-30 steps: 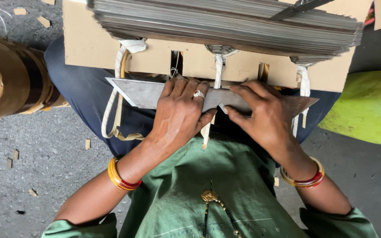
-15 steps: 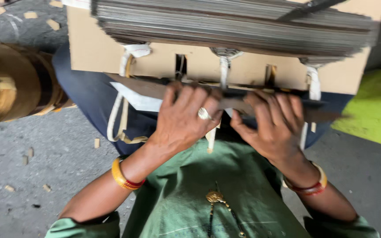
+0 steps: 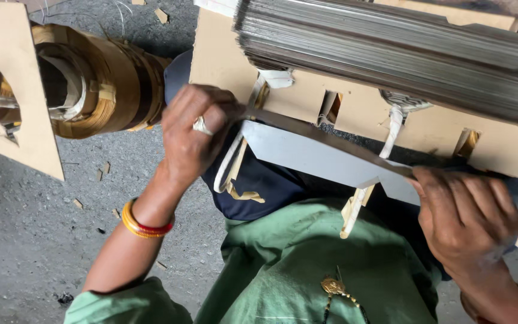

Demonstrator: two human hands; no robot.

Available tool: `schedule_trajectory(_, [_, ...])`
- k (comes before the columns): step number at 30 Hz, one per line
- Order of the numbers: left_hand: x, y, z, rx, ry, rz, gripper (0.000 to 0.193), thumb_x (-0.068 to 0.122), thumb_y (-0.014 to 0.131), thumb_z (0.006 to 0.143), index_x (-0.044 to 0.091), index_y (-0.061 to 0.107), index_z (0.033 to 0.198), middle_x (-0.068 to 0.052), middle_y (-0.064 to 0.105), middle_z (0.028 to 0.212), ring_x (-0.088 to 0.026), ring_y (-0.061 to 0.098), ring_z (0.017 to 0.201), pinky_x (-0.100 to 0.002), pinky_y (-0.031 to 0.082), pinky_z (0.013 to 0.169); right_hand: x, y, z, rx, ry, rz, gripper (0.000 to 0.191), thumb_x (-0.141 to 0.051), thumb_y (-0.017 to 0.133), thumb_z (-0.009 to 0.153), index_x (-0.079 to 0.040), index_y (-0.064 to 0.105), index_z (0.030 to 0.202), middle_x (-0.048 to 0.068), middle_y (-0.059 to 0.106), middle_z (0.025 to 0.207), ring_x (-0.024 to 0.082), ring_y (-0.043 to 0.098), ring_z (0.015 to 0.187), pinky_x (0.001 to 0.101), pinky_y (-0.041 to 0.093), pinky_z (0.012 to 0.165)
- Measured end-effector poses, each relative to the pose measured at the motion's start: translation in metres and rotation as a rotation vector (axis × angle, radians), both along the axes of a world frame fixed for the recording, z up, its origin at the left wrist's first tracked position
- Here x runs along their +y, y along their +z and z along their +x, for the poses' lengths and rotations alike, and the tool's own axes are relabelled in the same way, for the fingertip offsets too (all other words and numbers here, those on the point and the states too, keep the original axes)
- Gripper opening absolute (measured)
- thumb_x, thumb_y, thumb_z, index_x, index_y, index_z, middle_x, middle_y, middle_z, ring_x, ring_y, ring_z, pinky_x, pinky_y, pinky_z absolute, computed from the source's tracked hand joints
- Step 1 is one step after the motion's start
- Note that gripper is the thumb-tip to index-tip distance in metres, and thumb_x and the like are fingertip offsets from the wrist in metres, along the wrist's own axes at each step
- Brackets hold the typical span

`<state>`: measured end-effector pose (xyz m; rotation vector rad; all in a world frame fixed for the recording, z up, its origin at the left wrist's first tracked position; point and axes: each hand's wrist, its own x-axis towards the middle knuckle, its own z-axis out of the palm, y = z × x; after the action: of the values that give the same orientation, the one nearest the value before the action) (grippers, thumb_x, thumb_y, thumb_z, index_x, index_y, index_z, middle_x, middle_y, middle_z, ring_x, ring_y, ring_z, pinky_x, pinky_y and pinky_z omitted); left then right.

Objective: The person sits cross-legged on the floor and uses both hands to interlace white cords through slots in a wooden jig holding a stack of thin metal strips. The person repeatedly pulls cords through the jig and adjusts the strips to maintain alignment.

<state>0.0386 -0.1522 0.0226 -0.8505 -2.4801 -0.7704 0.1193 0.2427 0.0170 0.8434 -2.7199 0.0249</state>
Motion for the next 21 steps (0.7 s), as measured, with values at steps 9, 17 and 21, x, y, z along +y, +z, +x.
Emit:
schedule_trajectory(9, [-0.002,0.006,-0.054,0.158,0.074,-0.185,0.023,-0.006,0.077,0.082,0.004,0.067,0.101,-0.009,0.05,0.091,-0.027,0.059,0.087,-0.039,0.048,0.072,-0.024,0.002,-0.064,0.225,0.043,0.113,0.019,-0.012,0.065,0.111,0.001,0.08,0.112,0.007,0.071,0.084,0.016,0.061,0.077,0.0269,0.044,0.074])
schedule_trajectory(17, [0.002,0.02,-0.058,-0.001,0.073,-0.098,0.024,-0.015,0.073,0.082,0.001,0.063,0.097,-0.01,0.058,0.096,-0.029,0.064,0.095,-0.039,0.053,0.078,-0.023,0.006,-0.084,0.111,0.035,0.015,0.021,-0.019,0.071,0.104,0.0,0.081,0.103,0.005,0.068,0.074,0.016,0.059,0.068,0.028,0.043,0.065])
schedule_trajectory(21, [0.003,0.014,-0.051,-0.004,0.101,-0.023,0.024,-0.016,0.075,0.084,-0.001,0.06,0.097,-0.013,0.059,0.098,-0.031,0.064,0.098,-0.04,0.053,0.08,-0.019,0.014,-0.08,0.182,0.088,0.077,0.018,-0.015,0.071,0.111,0.0,0.08,0.112,0.004,0.071,0.082,0.015,0.063,0.076,0.0268,0.044,0.073])
